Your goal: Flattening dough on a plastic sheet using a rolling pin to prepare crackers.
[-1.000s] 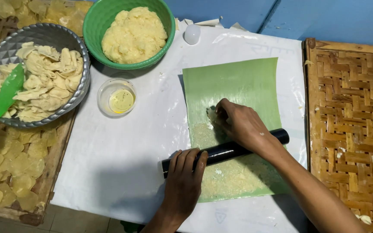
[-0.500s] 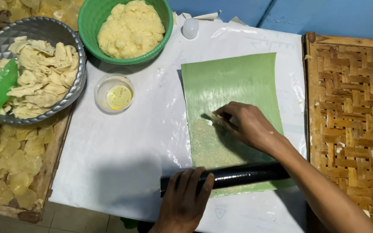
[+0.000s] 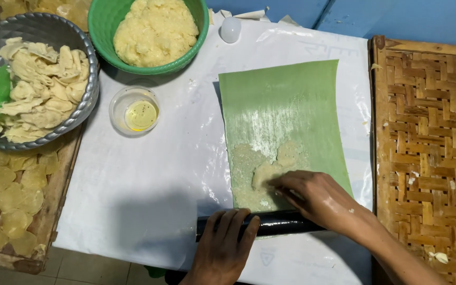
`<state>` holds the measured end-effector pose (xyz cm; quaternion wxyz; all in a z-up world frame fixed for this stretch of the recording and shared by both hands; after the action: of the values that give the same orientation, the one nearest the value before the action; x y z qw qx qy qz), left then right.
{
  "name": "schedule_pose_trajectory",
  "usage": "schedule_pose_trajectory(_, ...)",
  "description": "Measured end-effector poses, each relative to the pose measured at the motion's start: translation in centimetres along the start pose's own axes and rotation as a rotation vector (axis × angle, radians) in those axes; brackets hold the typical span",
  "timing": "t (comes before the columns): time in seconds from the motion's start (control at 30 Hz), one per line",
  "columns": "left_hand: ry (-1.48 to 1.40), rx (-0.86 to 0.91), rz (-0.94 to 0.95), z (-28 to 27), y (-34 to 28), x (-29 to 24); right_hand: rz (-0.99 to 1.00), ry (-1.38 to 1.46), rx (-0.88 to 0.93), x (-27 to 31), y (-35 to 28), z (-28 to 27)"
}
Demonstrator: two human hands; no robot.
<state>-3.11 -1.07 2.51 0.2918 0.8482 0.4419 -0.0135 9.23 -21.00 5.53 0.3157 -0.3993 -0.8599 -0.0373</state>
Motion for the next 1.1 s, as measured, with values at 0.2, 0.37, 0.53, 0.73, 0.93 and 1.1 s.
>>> schedule_pose_trajectory(0.2,0.005,0.038,-0.005,-0.2,0.3,-0.2,-0.132,-0.326,0.114,1.6,3.2,2.1)
schedule_pose_trajectory(0.37,0.000,0.026,-0.018,-0.1,0.1,-0.1,-0.232,-0.441,0.059,1.5,4.0,3.1)
schedule_pose_trajectory(0.53,-0.037,0.023,-0.015,0.0,-0.1,0.3,-0.103,-0.209,0.022,1.2,3.7,3.0)
schedule_pose_trajectory(0.73,-0.018,0.033,0.008,-0.4,0.8,1.1,-0.017,0.107,0.114,2.3,2.5,-0.7)
schedule_pose_trajectory(0.93,-0.006,0.035,-0.006,-0.6,2.0,3.3,-0.069,0.103,-0.233,1.2,-0.2,-2.5)
schedule_pose_trajectory(1.1,0.124,0.107,-0.057,1.2,1.4,4.6,-0.018,-0.434,-0.350,-2.0,-2.3,3.3)
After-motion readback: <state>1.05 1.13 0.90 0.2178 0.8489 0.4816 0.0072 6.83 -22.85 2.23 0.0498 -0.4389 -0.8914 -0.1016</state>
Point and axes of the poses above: each hand's wrist, its own y-axis towards the middle knuckle, its own z-axis out of the palm, x = y × z, the point moved 2 cm from there along y, towards the middle knuckle, and after that the axes turned 2 degrees about z, right-handed, at the moved point
